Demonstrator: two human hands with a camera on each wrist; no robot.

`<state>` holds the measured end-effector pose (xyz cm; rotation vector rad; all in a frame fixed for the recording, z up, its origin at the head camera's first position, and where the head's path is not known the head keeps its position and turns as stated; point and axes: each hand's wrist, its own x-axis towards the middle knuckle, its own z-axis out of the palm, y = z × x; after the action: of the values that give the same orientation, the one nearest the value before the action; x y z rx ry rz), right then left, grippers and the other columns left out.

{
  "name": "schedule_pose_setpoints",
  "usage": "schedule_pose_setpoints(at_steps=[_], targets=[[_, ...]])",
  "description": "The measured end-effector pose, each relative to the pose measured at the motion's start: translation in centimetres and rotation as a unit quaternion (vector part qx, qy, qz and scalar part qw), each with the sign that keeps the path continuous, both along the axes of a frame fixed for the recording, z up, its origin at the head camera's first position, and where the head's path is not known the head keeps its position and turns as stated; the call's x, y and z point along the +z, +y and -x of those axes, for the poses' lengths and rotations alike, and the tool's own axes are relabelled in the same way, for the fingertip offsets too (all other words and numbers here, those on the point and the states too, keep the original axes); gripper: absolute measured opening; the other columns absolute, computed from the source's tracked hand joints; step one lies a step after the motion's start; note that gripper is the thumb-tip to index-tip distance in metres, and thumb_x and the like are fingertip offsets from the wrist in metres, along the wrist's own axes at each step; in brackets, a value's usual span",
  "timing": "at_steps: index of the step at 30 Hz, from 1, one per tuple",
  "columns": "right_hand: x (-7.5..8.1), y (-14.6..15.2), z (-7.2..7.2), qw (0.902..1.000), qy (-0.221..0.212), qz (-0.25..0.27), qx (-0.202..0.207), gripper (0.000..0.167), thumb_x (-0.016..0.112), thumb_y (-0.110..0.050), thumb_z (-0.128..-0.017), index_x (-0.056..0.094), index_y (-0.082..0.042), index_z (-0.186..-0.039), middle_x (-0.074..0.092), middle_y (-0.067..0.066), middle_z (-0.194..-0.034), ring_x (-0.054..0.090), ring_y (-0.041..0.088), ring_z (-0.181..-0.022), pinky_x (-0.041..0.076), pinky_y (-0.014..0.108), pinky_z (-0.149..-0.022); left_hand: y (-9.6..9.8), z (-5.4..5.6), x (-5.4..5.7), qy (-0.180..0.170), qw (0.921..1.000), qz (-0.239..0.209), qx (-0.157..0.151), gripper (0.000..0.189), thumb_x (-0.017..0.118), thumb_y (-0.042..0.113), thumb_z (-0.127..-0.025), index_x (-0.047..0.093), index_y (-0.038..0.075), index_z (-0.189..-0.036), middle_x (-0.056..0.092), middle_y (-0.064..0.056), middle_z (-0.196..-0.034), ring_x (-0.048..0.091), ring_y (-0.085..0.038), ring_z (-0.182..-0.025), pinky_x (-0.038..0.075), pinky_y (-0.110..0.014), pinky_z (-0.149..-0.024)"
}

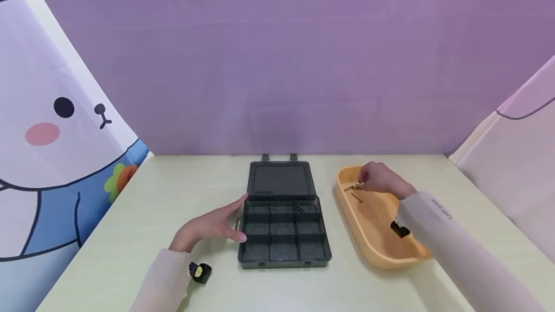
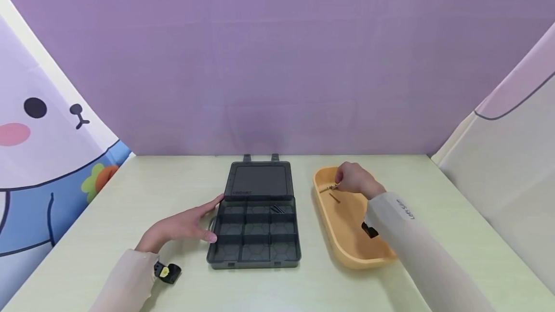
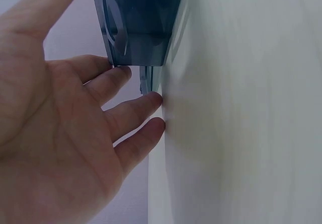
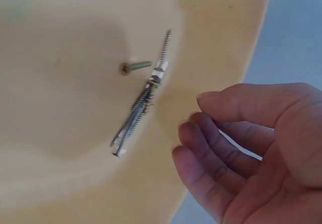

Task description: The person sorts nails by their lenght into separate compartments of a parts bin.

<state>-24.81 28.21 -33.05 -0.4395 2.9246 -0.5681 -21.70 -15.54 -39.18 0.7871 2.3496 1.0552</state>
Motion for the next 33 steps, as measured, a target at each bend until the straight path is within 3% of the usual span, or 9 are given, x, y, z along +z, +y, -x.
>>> schedule_pose_setpoints(at_steps=[14, 23, 33], targets=[[-2.2, 1.0, 0.9, 0.9996, 0.005, -0.026, -0.009, 0.017, 0.061, 0.003, -0.077, 0.065, 0.002, -0.093, 0.065, 0.013, -0.088, 0.056, 0.021, -0.073, 0.050, 0.036, -0.066, 0.0, -0.1, -0.1, -0.001, 1.0000, 0.004, 0.004, 0.112, 0.077, 0.042, -0.078, 0.002, 0.007, -0.154, 0.006, -0.019, -0.160, 0.008, -0.040, -0.146, 0.016, -0.058, -0.115], [-3.3, 1.5, 1.5, 0.9959, 0.047, -0.077, 0.002, 0.024, 0.057, 0.006, -0.072, 0.073, -0.003, -0.089, 0.070, 0.012, -0.089, 0.059, 0.021, -0.076, 0.052, 0.041, -0.073, 0.0, -0.2, 0.1, -0.004, 0.9999, 0.010, 0.008, 0.112, 0.077, 0.044, -0.077, 0.003, 0.008, -0.154, 0.006, -0.018, -0.160, 0.009, -0.040, -0.146, 0.018, -0.058, -0.114], [-3.7, 1.8, 1.7, 0.9938, 0.059, -0.094, 0.005, 0.016, 0.063, -0.003, -0.076, 0.071, -0.005, -0.089, 0.069, 0.007, -0.085, 0.061, 0.019, -0.075, 0.052, 0.039, -0.071, 0.0, -0.1, 0.0, -0.001, 0.9999, 0.011, 0.009, 0.112, 0.076, 0.045, -0.077, 0.002, 0.010, -0.154, 0.007, -0.018, -0.160, 0.010, -0.040, -0.145, 0.018, -0.058, -0.114]])
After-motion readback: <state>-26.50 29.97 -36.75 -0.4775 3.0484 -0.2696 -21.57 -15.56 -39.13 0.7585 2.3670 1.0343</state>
